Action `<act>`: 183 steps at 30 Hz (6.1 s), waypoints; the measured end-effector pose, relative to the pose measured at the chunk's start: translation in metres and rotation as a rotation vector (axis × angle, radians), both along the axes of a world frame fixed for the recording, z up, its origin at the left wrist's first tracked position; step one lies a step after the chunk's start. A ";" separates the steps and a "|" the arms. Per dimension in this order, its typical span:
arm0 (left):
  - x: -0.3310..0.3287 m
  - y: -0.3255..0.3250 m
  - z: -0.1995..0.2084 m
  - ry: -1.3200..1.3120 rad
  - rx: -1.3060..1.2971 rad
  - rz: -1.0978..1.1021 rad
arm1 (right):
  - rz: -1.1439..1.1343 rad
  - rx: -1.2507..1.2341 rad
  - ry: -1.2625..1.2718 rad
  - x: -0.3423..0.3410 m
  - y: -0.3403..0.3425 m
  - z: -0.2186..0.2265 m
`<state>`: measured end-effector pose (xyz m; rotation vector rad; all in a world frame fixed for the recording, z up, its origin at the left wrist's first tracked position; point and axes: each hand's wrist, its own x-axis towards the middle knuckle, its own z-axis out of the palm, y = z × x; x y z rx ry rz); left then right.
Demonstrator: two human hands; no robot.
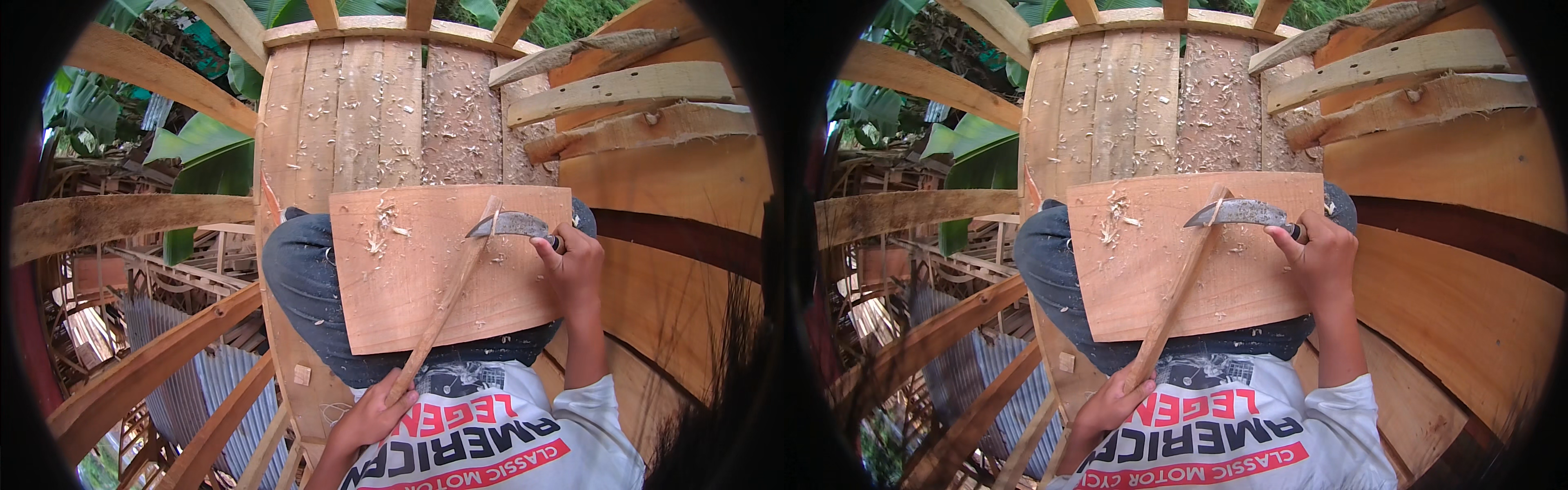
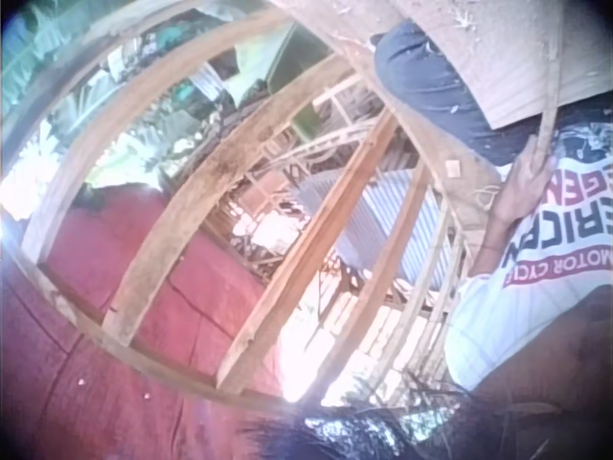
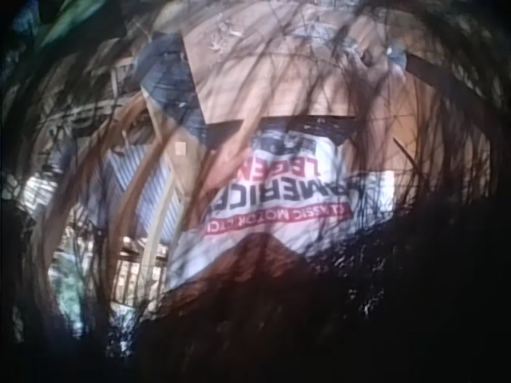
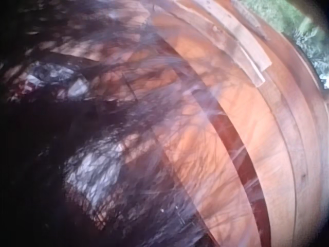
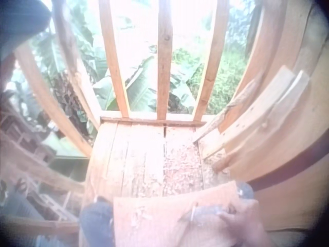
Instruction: The person carves a long, thin piece of wood using a curved knife. They hold the wood on their lap and repeatedly shave off thin layers, creating wood shavings that accumulate on the surface below.
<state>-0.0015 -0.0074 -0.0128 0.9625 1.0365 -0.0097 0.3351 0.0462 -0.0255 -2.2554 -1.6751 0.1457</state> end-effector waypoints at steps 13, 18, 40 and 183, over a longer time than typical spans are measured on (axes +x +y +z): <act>-0.003 -0.004 0.003 0.051 -0.026 0.017 | -0.076 -0.131 0.030 -0.009 0.009 0.013; -0.015 -0.011 -0.011 -0.085 -0.129 0.150 | -0.016 -0.301 0.538 -0.028 -0.001 0.029; -0.027 0.000 -0.013 -0.138 -0.371 0.182 | 0.206 -0.820 1.625 -0.025 -0.010 0.025; -0.015 0.011 -0.045 -0.328 -0.532 0.110 | 0.038 -0.530 1.470 -0.026 -0.014 0.022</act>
